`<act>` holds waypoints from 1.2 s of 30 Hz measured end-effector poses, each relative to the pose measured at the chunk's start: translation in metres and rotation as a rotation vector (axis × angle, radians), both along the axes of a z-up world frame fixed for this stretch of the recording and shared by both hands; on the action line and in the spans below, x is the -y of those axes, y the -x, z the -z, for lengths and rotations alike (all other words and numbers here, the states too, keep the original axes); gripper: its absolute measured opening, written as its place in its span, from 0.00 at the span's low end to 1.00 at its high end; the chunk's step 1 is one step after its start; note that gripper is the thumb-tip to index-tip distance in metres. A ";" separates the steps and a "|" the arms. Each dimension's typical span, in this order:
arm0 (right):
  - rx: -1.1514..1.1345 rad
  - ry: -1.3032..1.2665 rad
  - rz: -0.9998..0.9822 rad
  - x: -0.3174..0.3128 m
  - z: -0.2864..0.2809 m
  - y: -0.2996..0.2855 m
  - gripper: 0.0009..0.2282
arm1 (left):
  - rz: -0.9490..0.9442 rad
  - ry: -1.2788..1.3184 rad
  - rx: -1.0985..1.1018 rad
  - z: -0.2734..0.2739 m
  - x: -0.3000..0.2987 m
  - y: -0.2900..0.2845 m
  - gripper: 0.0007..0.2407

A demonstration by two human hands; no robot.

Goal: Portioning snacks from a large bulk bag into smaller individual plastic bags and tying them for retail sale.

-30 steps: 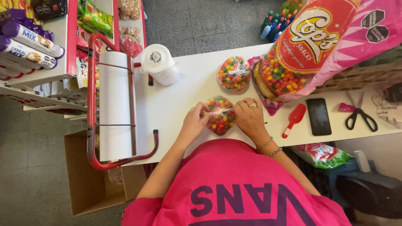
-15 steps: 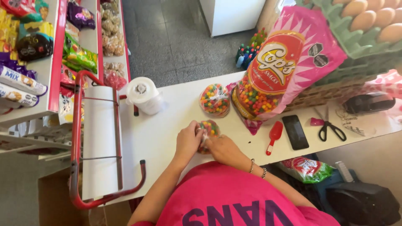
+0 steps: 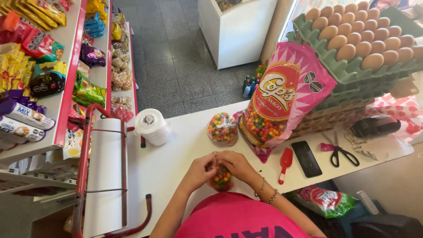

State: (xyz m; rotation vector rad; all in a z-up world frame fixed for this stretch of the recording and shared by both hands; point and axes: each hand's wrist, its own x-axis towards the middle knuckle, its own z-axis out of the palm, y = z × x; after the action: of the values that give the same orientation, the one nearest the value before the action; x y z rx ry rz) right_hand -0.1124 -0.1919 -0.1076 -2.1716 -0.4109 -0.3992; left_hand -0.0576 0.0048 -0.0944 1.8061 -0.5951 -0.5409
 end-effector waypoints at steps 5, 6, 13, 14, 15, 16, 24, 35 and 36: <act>-0.028 0.071 0.040 0.013 0.003 -0.001 0.06 | -0.004 -0.231 0.987 0.006 0.000 0.006 0.05; -0.023 0.071 0.040 0.009 0.002 0.001 0.06 | -0.006 -0.231 0.992 0.005 -0.001 0.005 0.05; -0.110 -0.142 0.050 -0.005 -0.017 0.014 0.03 | 0.083 0.043 1.202 -0.021 -0.008 0.014 0.04; 0.001 -0.175 0.026 -0.007 -0.021 0.015 0.04 | 0.058 0.072 1.230 -0.020 -0.008 0.015 0.04; 0.004 -0.173 0.025 -0.009 -0.027 0.013 0.04 | 0.056 0.073 1.233 -0.021 -0.008 0.014 0.04; -0.002 -0.175 0.019 -0.011 -0.031 0.015 0.04 | 0.044 0.085 1.206 -0.022 -0.008 0.016 0.01; -0.199 -0.055 -0.056 -0.009 -0.014 0.014 0.08 | -0.121 0.060 0.980 -0.012 -0.005 0.029 0.03; -0.556 0.162 -0.142 -0.029 0.044 0.014 0.08 | -0.279 -0.510 0.037 0.032 -0.013 0.023 0.08; -0.556 0.161 -0.142 -0.029 0.030 0.016 0.08 | -0.279 -0.511 0.037 0.025 -0.014 0.026 0.08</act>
State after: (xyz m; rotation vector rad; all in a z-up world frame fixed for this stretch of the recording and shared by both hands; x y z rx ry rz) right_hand -0.1287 -0.1629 -0.1373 -2.2748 -0.2854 0.3256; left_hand -0.0834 0.0185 -0.1198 2.3393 -0.2277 -0.4966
